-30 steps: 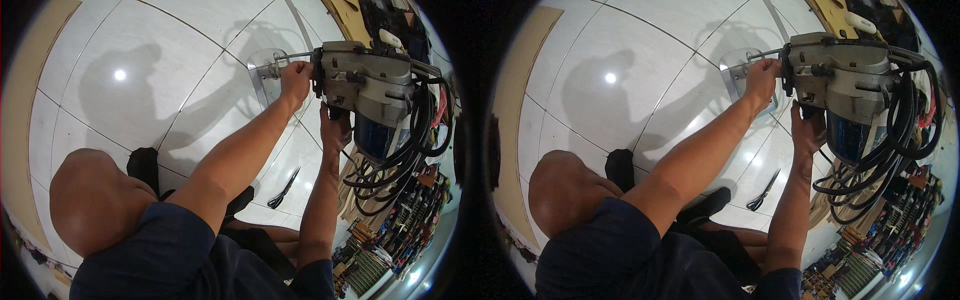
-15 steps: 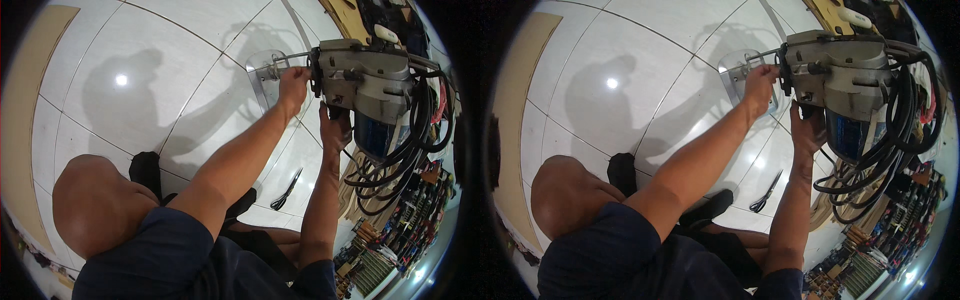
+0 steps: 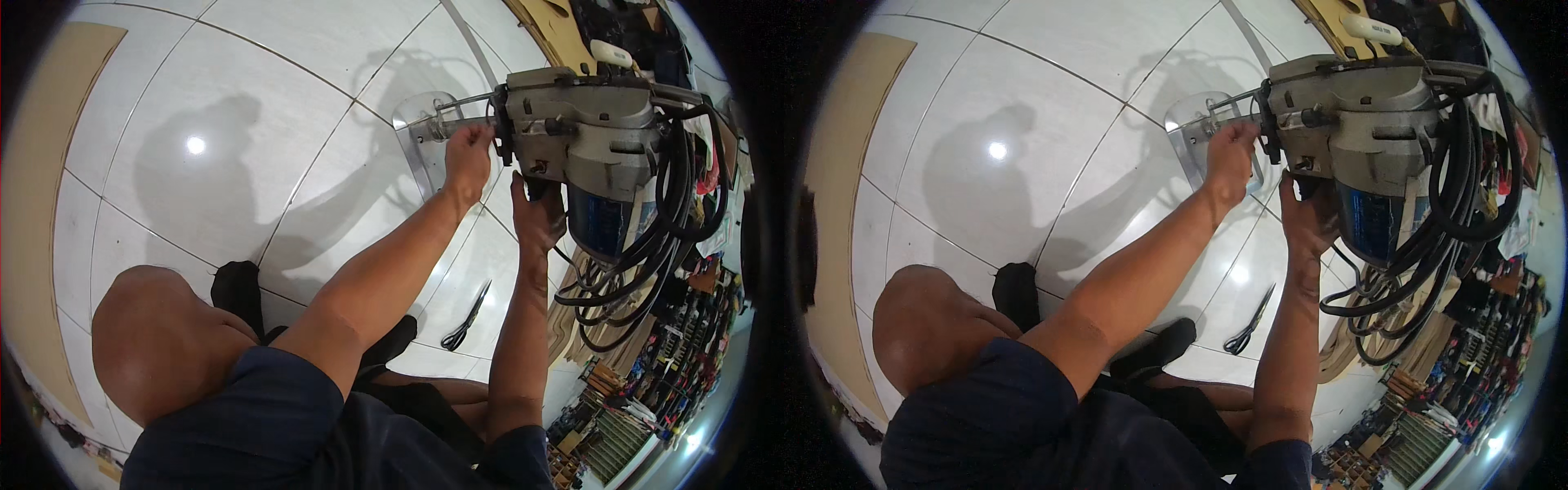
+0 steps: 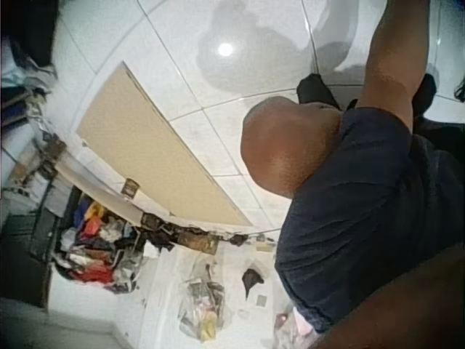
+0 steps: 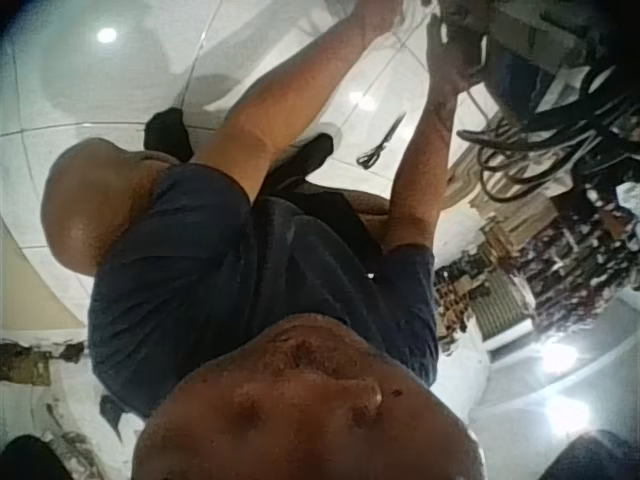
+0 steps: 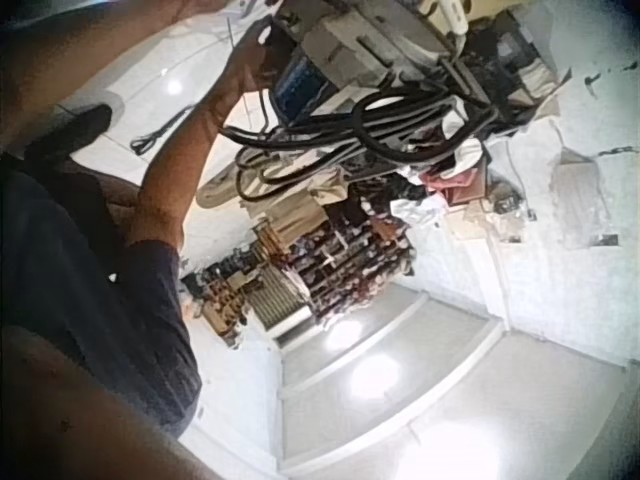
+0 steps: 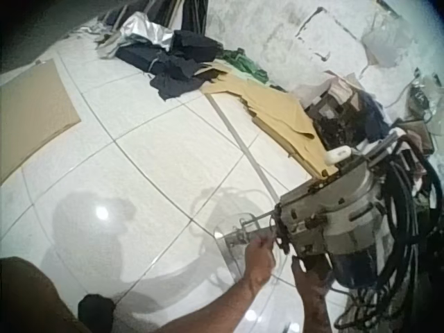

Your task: The recorder is repairing or adjusting a industrial textile cutting or sewing machine component.

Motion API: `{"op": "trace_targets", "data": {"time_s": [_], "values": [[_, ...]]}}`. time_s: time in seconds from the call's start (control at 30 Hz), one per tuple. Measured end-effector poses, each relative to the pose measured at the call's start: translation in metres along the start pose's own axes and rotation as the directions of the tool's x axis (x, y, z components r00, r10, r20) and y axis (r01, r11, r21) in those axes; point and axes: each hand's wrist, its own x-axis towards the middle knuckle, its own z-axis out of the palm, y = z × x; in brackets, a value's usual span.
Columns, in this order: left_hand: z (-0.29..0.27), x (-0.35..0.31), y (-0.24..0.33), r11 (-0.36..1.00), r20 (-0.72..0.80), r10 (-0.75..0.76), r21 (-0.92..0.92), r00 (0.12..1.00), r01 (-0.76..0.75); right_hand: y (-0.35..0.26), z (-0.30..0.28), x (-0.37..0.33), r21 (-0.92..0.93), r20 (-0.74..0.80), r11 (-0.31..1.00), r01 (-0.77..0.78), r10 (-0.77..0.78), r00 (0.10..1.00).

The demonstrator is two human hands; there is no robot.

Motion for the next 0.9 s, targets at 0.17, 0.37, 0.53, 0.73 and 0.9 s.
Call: {"op": "trace_targets", "data": {"time_s": [0.17,0.37,0.53,0.73,0.9], "values": [[-0.009,0.022,0.018,0.979,0.065,0.181,0.08,0.981,-0.186,-0.002,0.0,0.0,0.117,-0.032,0.988,0.099,-0.096,0.995],[-0.008,-0.013,-0.015,0.972,0.226,0.136,0.16,0.965,-0.174,0.039,-0.018,0.01,0.338,0.217,0.926,0.167,-0.249,0.944],[-0.008,0.006,-0.003,0.999,0.147,0.044,-0.004,0.988,-0.044,0.041,-0.022,0.001,0.561,0.272,0.82,0.115,-0.314,0.909],[-0.008,0.011,0.029,0.98,0.015,0.089,0.176,0.996,-0.09,0.037,-0.024,-0.005,0.565,0.33,0.823,-0.059,-0.16,0.93],[-0.033,-0.002,0.034,0.98,0.008,0.064,0.19,0.998,-0.064,0.001,-0.01,-0.021,0.486,0.197,0.862,-0.146,0.054,0.979]]}}
